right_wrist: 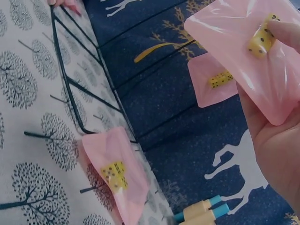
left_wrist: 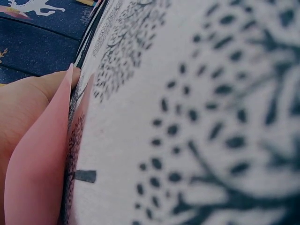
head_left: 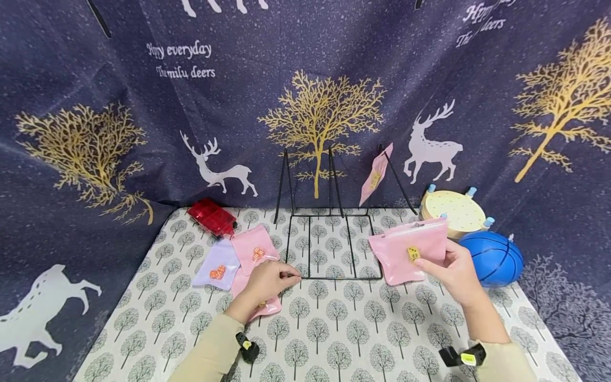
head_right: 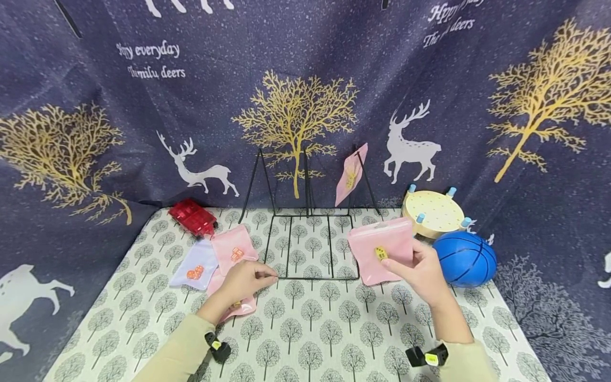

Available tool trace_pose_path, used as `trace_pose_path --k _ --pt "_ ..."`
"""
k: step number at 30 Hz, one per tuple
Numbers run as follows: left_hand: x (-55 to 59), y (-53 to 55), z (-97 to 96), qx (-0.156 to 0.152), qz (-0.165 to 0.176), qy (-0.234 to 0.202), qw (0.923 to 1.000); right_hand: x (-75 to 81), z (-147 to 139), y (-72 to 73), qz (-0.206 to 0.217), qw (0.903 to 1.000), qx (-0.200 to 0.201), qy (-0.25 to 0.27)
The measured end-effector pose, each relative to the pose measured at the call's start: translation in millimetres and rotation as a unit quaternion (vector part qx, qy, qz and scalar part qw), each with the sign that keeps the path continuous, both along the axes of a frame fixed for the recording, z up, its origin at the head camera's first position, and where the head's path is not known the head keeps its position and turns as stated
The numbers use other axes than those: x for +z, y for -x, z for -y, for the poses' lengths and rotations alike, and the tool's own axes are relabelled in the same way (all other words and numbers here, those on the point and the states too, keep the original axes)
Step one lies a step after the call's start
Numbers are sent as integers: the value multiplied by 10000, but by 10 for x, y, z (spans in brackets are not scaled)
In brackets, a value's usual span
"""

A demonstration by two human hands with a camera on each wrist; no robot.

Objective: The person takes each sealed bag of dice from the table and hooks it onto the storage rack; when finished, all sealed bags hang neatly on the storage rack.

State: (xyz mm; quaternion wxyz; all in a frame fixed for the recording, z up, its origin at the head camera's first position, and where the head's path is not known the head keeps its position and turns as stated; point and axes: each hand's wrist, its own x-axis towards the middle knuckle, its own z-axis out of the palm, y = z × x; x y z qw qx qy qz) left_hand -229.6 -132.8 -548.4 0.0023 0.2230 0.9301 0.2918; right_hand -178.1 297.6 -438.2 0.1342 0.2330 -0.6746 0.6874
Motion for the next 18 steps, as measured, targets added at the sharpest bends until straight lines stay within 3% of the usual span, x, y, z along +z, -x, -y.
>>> trace_pose_path --k 7,18 --pt "-4 -4 -3 8 19 -7 10000 15 57 11 -187 9989 -78 416" --pt "5 -9 -10 26 23 -52 10000 84 147 52 -104 9976 -496 471"
